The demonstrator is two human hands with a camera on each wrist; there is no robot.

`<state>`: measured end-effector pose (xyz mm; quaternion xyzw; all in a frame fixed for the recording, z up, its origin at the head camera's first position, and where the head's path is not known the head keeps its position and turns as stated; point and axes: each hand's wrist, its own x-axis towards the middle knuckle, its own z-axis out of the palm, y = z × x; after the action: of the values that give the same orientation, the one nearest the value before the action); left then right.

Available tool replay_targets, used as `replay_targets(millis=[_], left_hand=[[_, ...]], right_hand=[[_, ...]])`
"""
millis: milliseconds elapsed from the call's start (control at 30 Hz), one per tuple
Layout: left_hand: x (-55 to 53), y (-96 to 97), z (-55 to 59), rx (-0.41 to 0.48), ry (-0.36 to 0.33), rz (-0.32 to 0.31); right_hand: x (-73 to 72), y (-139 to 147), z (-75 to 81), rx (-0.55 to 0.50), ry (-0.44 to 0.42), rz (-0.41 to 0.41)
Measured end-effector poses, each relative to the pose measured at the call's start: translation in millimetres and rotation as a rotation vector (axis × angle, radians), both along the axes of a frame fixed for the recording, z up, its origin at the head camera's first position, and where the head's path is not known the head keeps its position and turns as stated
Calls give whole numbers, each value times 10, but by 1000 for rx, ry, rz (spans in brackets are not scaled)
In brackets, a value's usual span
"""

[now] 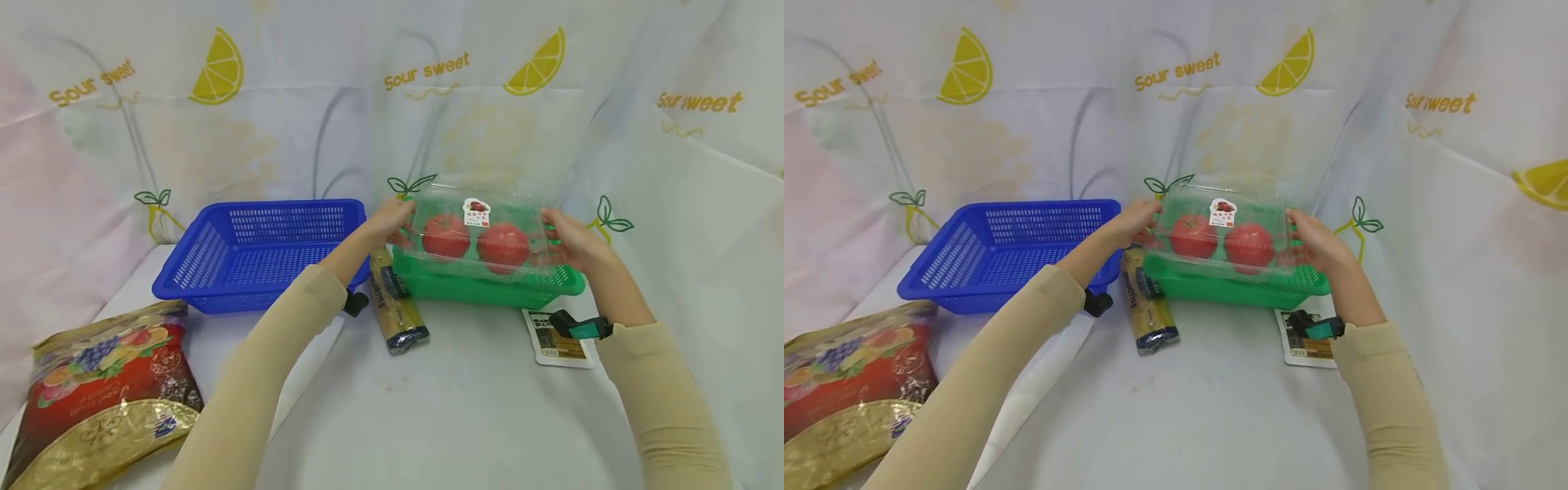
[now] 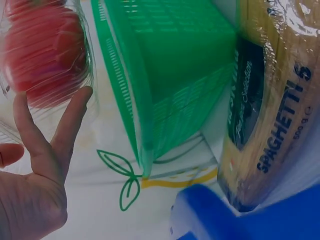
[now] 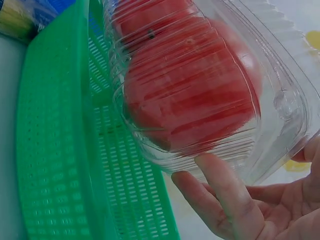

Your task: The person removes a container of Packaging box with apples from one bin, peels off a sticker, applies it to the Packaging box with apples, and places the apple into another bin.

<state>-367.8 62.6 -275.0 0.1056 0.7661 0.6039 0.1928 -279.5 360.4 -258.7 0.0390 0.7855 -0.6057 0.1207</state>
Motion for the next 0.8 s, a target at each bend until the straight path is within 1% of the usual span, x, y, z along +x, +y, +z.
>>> replay_targets(millis=[133,233,433,500,667,733,800], left_hand=[[-60,74,-72,-15,35,21],[-94,118,-126,-33,48,43],[-117,188,-218,-129,87,72],[-122,211,-232,-153,100,86],[-149,246,-233,-166,134,104],[-161,256,-237,-190,148,103],[-173,270,-247,-232,168,104]], right_hand=[[-63,55,-51,22,2,-1],[-114,83,-92,17,2,-2],[-200,120,-173,16,-36,3],[-223,137,-195,20,-49,7],[-288,152,-236,16,-49,-9],[-313,153,-264,21,-44,-18],[-330,157,-298,31,-42,-25]])
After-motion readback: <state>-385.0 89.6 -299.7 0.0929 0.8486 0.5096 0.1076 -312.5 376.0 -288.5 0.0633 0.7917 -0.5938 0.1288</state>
